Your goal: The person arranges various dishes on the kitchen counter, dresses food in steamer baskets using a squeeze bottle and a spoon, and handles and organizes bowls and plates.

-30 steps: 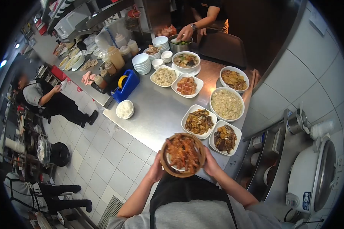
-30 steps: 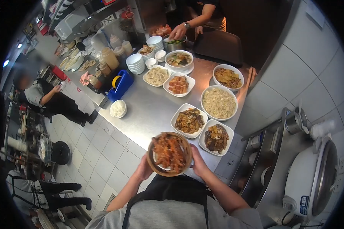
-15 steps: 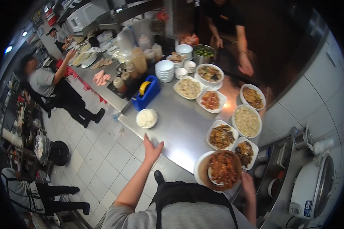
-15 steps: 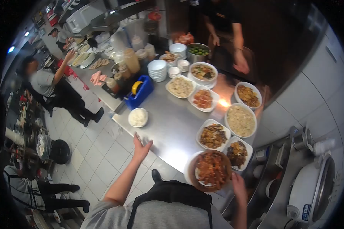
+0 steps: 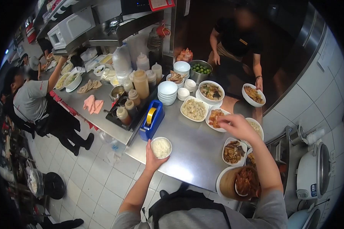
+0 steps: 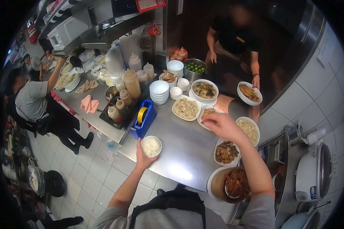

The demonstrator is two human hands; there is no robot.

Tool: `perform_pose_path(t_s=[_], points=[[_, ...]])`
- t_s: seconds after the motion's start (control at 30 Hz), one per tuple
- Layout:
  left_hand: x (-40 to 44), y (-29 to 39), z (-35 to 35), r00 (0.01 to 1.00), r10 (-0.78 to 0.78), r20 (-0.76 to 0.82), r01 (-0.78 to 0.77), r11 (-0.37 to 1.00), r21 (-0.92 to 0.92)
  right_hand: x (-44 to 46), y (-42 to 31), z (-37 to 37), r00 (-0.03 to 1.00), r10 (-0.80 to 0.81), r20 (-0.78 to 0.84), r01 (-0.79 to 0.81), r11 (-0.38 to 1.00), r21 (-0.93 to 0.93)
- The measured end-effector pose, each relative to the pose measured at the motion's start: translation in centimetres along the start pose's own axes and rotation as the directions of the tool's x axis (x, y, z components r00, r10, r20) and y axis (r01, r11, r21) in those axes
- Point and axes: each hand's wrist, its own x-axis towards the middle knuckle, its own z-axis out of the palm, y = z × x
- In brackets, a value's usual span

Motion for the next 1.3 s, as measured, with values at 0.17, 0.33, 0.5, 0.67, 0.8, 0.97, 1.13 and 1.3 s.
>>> perform_pose_path(t_s=[0.17,0.33,0.5,0.67,0.8,0.97,1.13,1.3], points=[[0.9,-1.1,0.6,1.000,-0.017,-0.001,0.017,0.999,-0.027,16.7,5.2,2.5,0.963,-0.249,-0.100,0.229,0.957,-0.178],[1.2,-0.3,-0.1,0.994,-0.085,0.066,0.095,0.982,-0.161,34.7,12.0,6.9,0.959,-0.082,-0.271,0.009,0.965,-0.262],[2.1,2.5,-0.7,0.987,-0.054,0.149,0.089,0.966,-0.244,43.2,12.6,11.0,0.948,-0.088,-0.306,-0.086,0.854,-0.514],[5.9,3.8,-1.1,0.963,0.095,0.252,-0.022,0.960,-0.279,45.3,11.7,11.6,0.910,0.165,-0.381,-0.304,0.889,-0.342],[10.1,4.3,-0.7,0.943,0.167,0.288,-0.054,0.930,-0.363,44.9,11.2,10.6,0.925,0.229,-0.302,-0.338,0.858,-0.387],[14.5,3.9,0.2,0.919,0.262,0.294,-0.121,0.898,-0.422,45.6,13.0,11.3,0.944,0.179,-0.278,-0.293,0.843,-0.452],[18.4,5.1,0.4,0.927,0.270,0.259,-0.164,0.916,-0.367,45.0,13.8,8.9,0.905,0.105,-0.413,-0.234,0.932,-0.275],[22.4,6.5,0.9,0.938,0.284,0.199,-0.207,0.919,-0.336,38.2,12.5,5.1,0.893,0.172,-0.415,0.079,0.850,0.521]])
